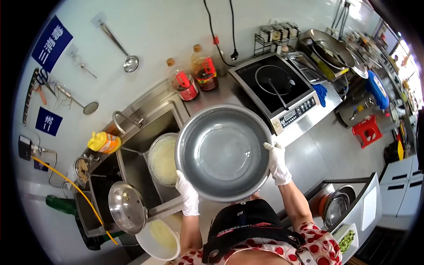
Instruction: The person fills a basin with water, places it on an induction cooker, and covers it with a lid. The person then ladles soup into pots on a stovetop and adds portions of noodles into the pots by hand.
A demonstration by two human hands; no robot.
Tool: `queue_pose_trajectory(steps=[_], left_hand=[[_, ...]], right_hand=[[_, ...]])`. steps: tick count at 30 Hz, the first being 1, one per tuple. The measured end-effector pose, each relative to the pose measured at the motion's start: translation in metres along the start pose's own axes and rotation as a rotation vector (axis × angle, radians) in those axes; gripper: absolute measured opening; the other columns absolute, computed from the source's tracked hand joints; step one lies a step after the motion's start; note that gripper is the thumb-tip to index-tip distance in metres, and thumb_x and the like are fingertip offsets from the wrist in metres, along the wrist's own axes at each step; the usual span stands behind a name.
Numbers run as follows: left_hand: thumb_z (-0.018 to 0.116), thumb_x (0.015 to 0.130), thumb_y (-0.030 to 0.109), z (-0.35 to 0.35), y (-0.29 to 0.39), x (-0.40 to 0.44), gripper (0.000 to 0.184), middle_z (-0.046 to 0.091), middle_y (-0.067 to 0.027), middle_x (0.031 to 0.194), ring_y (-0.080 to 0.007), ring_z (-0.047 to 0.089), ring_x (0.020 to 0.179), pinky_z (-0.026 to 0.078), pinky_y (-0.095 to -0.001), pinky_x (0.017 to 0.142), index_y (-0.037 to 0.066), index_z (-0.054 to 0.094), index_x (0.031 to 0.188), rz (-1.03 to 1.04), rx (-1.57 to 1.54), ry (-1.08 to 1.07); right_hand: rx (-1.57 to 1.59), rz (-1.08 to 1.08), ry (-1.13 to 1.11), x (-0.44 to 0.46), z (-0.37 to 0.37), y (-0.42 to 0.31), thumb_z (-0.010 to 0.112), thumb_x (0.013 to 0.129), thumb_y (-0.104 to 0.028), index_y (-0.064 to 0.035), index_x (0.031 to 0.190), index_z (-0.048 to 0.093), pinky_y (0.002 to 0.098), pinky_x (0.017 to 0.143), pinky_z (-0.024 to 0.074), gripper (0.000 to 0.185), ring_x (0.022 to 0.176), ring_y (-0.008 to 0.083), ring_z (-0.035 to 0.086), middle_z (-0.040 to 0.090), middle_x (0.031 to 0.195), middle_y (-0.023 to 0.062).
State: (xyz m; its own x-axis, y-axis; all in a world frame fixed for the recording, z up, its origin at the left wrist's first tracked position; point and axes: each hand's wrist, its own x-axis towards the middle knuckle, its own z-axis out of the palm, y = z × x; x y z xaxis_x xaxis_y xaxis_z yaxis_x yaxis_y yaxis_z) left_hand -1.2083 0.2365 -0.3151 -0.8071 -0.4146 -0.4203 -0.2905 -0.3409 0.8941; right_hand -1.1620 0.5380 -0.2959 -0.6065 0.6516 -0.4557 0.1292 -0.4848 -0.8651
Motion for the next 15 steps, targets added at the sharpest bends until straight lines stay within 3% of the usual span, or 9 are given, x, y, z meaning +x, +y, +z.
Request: queue_pose_trajectory(steps=[4, 7, 11, 12, 15], left_hand=[[0.05, 0.094, 0.036, -0.023, -0.002, 0.007, 0.041, 0.061, -0.0049, 0.085, -0.0141, 0.055, 0.072, 0.047, -0.0287, 0.066, -0.004, 0.06, 0.092, 0.047, 0.033, 0.101], [0.053, 0.092, 0.035, -0.044, 0.003, 0.01, 0.039, 0.061, -0.0045, 0.082, -0.0135, 0.054, 0.069, 0.047, -0.0286, 0.064, -0.003, 0.06, 0.087, 0.07, 0.095, 0.148], [0.056, 0.091, 0.034, -0.055, 0.01, 0.015, 0.038, 0.062, -0.0056, 0.083, -0.0146, 0.056, 0.071, 0.047, -0.0288, 0.065, -0.004, 0.06, 0.088, 0.104, 0.146, 0.198], [0.057, 0.09, 0.034, -0.055, 0.013, 0.014, 0.038, 0.062, -0.0059, 0.083, -0.0151, 0.056, 0.071, 0.048, -0.029, 0.066, -0.004, 0.061, 0.09, 0.115, 0.136, 0.208], [0.057, 0.09, 0.034, -0.058, 0.017, 0.015, 0.038, 0.062, -0.0056, 0.082, -0.0149, 0.056, 0.07, 0.047, -0.0288, 0.065, -0.004, 0.061, 0.086, 0.123, 0.179, 0.209]], right_hand=[[-0.081, 0.043, -0.088, 0.036, 0.019, 0.035, 0.061, 0.08, -0.002, 0.0022, 0.083, 0.06, 0.029, 0.048, 0.0476, 0.005, 0.051, 0.0177, 0.056, 0.062, 0.068, 0.0096], [-0.124, 0.134, -0.119, 0.016, 0.048, 0.013, 0.064, 0.078, -0.005, 0.0012, 0.082, 0.058, 0.0268, 0.049, 0.0443, 0.009, 0.052, 0.0138, 0.053, 0.059, 0.068, 0.0062], [-0.391, 0.051, -0.147, -0.002, 0.075, -0.011, 0.066, 0.078, -0.005, 0.0018, 0.083, 0.058, 0.0274, 0.052, 0.0442, 0.011, 0.056, 0.0137, 0.053, 0.059, 0.069, 0.0066], [-0.399, 0.123, -0.168, 0.001, 0.078, -0.008, 0.068, 0.079, -0.012, 0.01, 0.103, 0.056, 0.0308, 0.06, 0.0487, 0.035, 0.067, 0.02, 0.06, 0.063, 0.084, 0.0164], [-0.138, 0.176, -0.263, 0.013, 0.079, 0.018, 0.068, 0.08, -0.014, 0.0109, 0.106, 0.053, 0.0296, 0.062, 0.0477, 0.039, 0.072, 0.018, 0.058, 0.061, 0.088, 0.0151]])
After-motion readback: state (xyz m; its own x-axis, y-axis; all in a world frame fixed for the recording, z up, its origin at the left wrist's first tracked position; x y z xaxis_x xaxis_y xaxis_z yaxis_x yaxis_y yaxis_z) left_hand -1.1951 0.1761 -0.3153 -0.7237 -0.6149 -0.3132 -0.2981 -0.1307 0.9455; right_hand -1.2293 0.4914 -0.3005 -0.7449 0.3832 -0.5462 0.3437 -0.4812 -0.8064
